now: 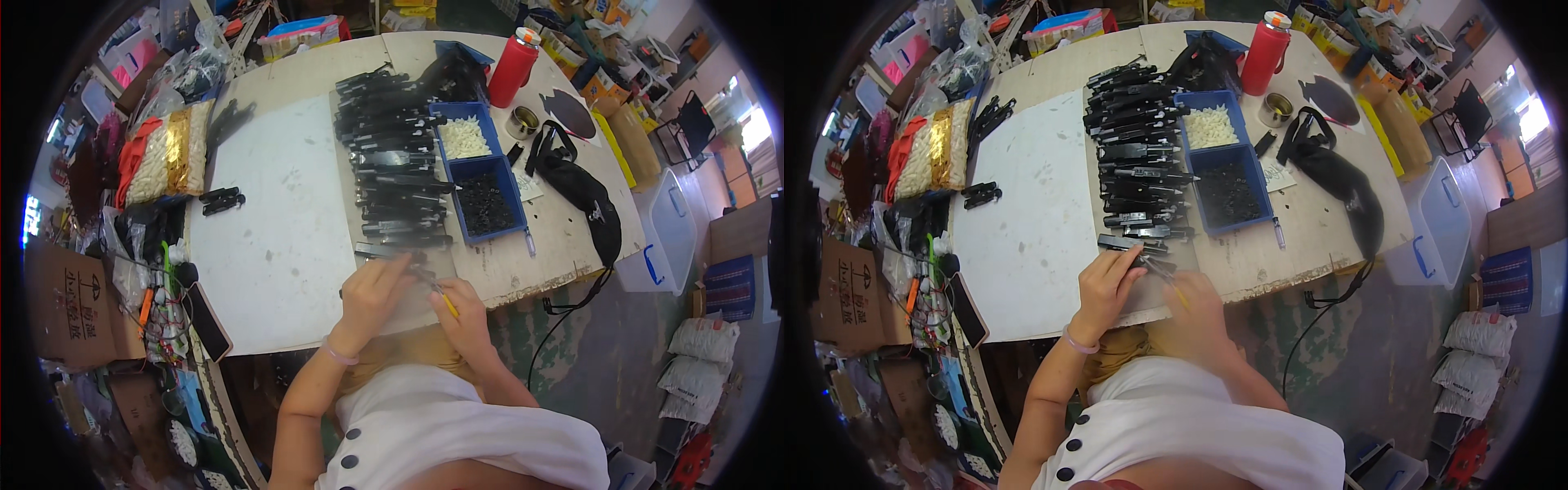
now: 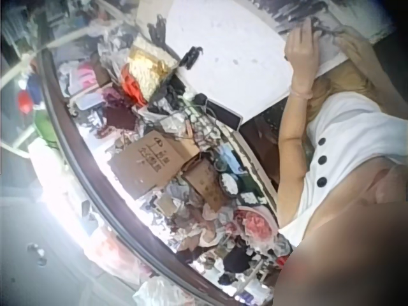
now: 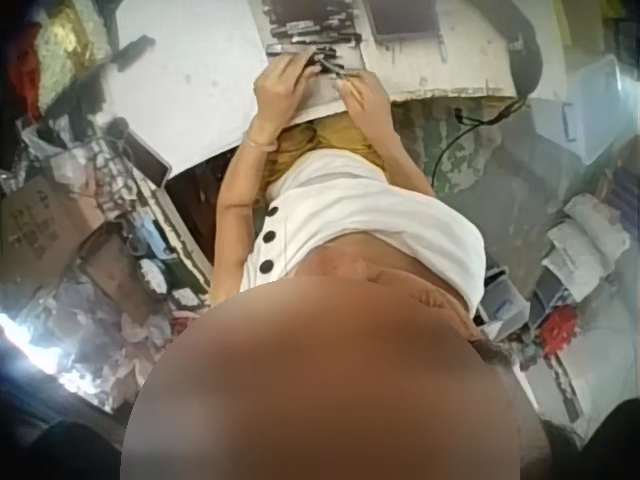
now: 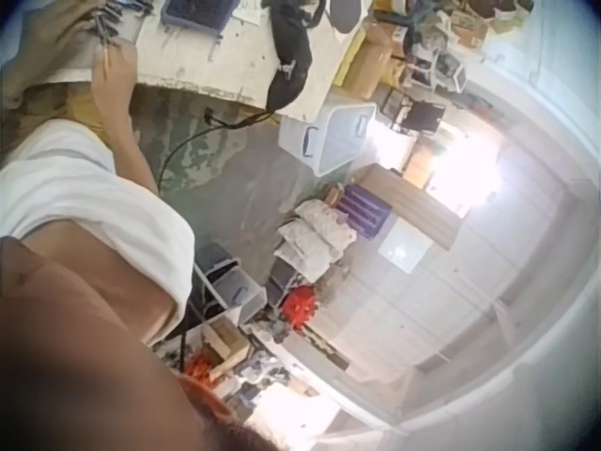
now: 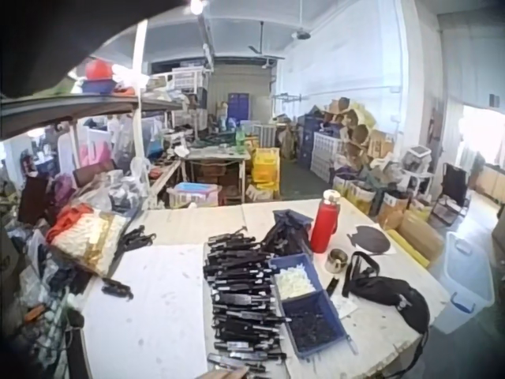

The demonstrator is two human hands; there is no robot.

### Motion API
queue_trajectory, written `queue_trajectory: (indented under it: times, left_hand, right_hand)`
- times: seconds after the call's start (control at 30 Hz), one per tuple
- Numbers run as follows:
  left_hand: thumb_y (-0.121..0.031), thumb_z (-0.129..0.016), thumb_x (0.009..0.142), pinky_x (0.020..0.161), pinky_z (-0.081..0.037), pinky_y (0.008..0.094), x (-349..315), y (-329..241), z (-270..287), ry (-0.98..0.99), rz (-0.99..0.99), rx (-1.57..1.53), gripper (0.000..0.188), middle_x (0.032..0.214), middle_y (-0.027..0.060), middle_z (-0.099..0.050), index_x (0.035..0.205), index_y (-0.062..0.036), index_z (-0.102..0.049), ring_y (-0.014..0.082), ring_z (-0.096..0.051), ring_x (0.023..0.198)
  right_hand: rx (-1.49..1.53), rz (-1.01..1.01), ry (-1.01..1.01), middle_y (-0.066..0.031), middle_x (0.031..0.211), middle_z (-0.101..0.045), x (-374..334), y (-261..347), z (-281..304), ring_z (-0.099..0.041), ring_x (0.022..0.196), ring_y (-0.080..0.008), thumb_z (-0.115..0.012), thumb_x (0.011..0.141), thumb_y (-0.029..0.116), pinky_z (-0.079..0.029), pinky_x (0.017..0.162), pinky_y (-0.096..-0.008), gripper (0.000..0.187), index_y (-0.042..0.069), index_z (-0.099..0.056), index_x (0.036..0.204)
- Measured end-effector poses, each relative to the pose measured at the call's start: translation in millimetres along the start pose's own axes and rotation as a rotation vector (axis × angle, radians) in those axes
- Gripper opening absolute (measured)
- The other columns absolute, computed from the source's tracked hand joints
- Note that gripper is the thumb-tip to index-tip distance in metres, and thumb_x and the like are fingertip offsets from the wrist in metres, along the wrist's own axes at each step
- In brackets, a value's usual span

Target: Polishing or deburring small black plastic components using a manual hand tool.

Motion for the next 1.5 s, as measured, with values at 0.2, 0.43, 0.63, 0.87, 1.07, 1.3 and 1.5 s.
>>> queue_trajectory:
  times: [0.2, 0.43, 0.63, 0.87, 1.07, 1.3, 1.5]
  left_hand:
    - [-0.018, -0.057, 0.087, 0.048, -0.038, 0.0253, -65, 39, -6, 0.369, 0.801, -0.689, 0.018, 0.060, 0.0014, -0.050, 0.093, -0.0009, -0.062, 0.0092, -0.048, 0.054]
    - [-0.021, -0.054, 0.089, 0.056, -0.040, 0.0215, -170, 39, 41, 0.685, 1.151, -1.033, 0.027, 0.066, 0.0020, -0.057, 0.097, 0.0031, -0.063, 0.0085, -0.049, 0.058]
    - [-0.025, -0.058, 0.086, 0.079, -0.047, 0.0299, -173, 66, 44, 0.850, 0.672, -0.402, 0.034, 0.098, 0.0106, -0.065, 0.110, -0.0006, -0.059, 0.0188, -0.061, 0.088]
    - [-0.008, -0.056, 0.076, 0.103, -0.027, 0.0439, -19, -19, -37, 0.455, -0.145, 0.130, 0.030, 0.133, 0.0089, -0.041, 0.105, -0.0076, -0.058, 0.0266, -0.035, 0.125]
    - [-0.010, -0.053, 0.073, 0.106, -0.024, 0.0454, -11, -31, -73, 0.445, -0.433, 0.328, 0.025, 0.119, 0.0112, -0.051, 0.097, -0.0056, -0.058, 0.0248, -0.038, 0.124]
    - [-0.009, -0.067, 0.072, 0.051, -0.045, 0.0321, -17, 16, -12, 0.116, 0.118, -0.121, 0.030, 0.068, 0.0104, -0.054, 0.101, -0.0050, -0.060, 0.0250, -0.055, 0.059]
    - [-0.007, -0.066, 0.071, 0.053, -0.044, 0.0342, -21, 9, 2, 0.046, 0.105, -0.021, 0.031, 0.070, 0.0108, -0.055, 0.101, -0.0046, -0.060, 0.0251, -0.054, 0.059]
  right_hand:
    - [-0.133, 0.258, 0.163, -0.0147, 0.085, -0.057, -16, 16, -31, -0.055, 0.078, -0.0315, -0.061, 0.081, 0.021, -0.045, 0.068, -0.0397, 0.020, 0.001, -0.058, 0.084]
    - [0.074, 0.474, 0.483, -0.0087, 0.101, -0.058, -60, 49, -85, -0.053, 0.096, -0.0259, -0.065, 0.080, 0.025, -0.043, 0.083, -0.0346, 0.023, 0.003, -0.058, 0.077]
    - [-0.006, 0.153, 0.328, -0.0126, 0.096, -0.062, -18, 20, -39, -0.058, 0.090, -0.0272, -0.059, 0.079, 0.014, -0.045, 0.080, -0.0349, 0.012, 0.003, -0.063, 0.080]
    - [0.209, -0.021, -0.082, -0.0113, 0.090, -0.060, -4, -4, 29, -0.057, 0.082, -0.0188, -0.053, 0.087, 0.021, -0.043, 0.074, -0.0282, 0.027, -0.002, -0.064, 0.077]
    - [0.156, -0.037, -0.142, -0.0108, 0.090, -0.060, -10, -8, 41, -0.057, 0.081, -0.0191, -0.054, 0.086, 0.020, -0.043, 0.073, -0.0283, 0.026, -0.002, -0.064, 0.076]
    - [-0.050, 0.131, -0.051, -0.0143, 0.094, -0.059, -5, 5, 14, -0.056, 0.084, -0.0280, -0.062, 0.079, 0.010, -0.045, 0.074, -0.0327, 0.013, -0.002, -0.061, 0.084]
    - [-0.067, 0.222, 0.000, -0.0141, 0.091, -0.059, -6, 20, -8, -0.056, 0.084, -0.0282, -0.061, 0.079, 0.008, -0.045, 0.073, -0.0341, 0.011, -0.003, -0.060, 0.080]
Point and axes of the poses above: each hand's wrist, its own x-axis towards the middle knuckle, its own z-axis out of the back of the hand, y = z × x, the point moved 10 cm from there along x, towards the middle knuckle
